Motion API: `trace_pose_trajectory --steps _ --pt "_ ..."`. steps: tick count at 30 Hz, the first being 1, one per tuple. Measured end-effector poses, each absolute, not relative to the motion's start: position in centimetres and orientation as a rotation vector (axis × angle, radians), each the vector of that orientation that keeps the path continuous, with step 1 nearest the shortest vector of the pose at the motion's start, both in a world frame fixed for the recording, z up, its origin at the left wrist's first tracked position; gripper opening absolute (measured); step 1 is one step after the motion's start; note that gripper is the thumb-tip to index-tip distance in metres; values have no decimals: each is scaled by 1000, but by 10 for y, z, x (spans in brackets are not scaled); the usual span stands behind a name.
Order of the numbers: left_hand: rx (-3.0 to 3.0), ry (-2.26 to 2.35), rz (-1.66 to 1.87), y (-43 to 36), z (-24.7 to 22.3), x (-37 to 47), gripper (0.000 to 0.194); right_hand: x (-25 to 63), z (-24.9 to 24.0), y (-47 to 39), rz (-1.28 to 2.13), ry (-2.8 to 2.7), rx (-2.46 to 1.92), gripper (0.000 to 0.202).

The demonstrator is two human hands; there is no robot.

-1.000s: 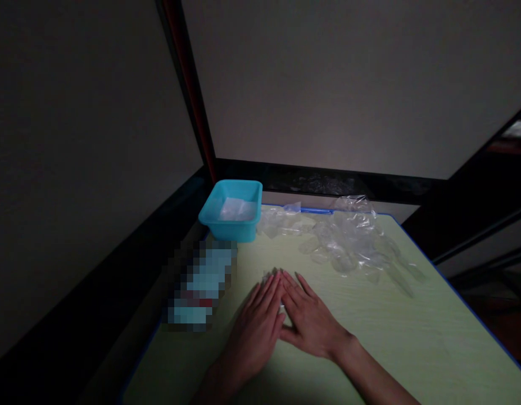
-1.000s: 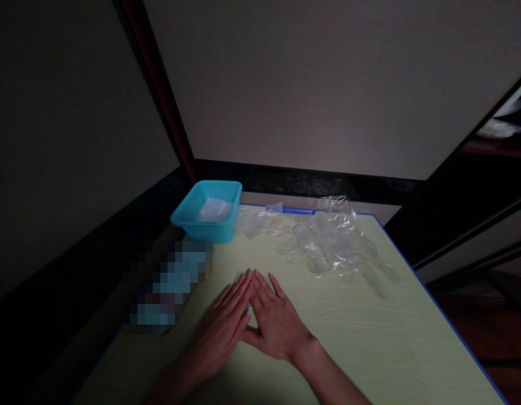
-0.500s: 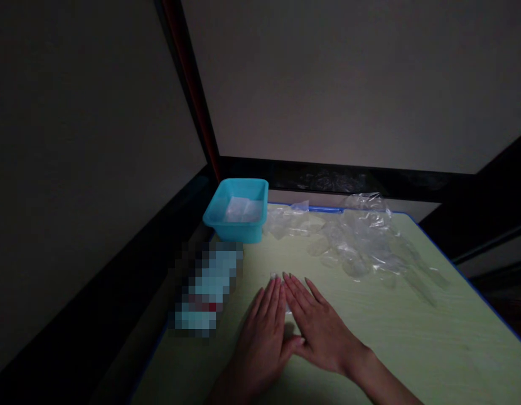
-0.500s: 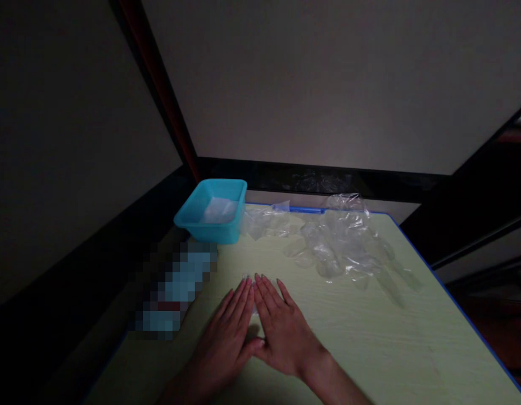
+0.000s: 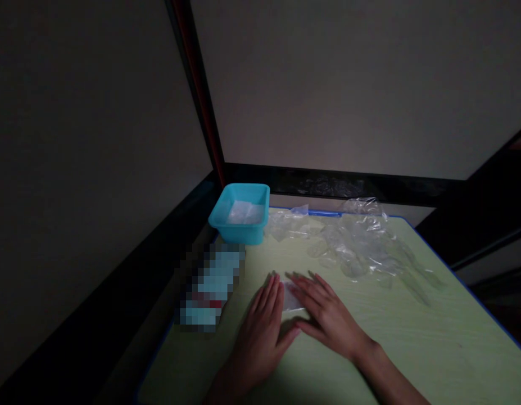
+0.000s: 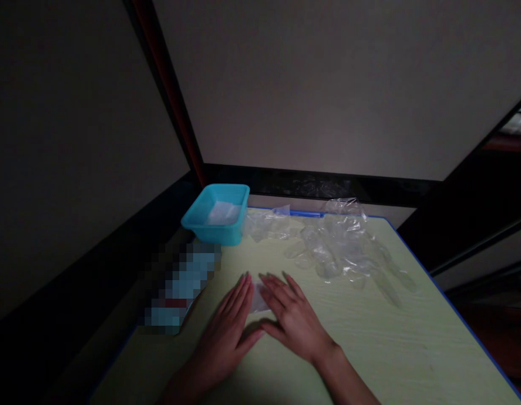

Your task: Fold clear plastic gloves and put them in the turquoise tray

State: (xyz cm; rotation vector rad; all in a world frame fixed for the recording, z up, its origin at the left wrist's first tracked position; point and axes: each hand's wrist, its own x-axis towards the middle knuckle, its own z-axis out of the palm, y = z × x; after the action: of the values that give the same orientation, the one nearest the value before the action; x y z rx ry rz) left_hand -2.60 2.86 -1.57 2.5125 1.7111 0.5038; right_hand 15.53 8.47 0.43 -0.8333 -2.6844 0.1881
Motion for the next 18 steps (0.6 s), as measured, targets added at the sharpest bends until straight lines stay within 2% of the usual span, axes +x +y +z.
trace_pose_trajectory --steps 2,3,7,12,15,18 --pt "2451 1718 565 29 -17 -27 67 157 6 86 134 -2623 -773 27" --pt "2429 1717 580 30 -18 -27 67 158 7 86 100 -2612 -751 22" --pt "2404 1729 587 31 -19 -26 67 155 7 81 -35 -2649 -696 24" --pt "2407 1735 625 31 -21 -26 65 145 9 79 4 -2657 -710 28" --pt "2349 1716 739 32 -22 -26 60 142 5 81 105 -2541 -752 30" --pt "2161 1690 939 33 -19 -26 42 140 1 83 370 -2305 -829 24"
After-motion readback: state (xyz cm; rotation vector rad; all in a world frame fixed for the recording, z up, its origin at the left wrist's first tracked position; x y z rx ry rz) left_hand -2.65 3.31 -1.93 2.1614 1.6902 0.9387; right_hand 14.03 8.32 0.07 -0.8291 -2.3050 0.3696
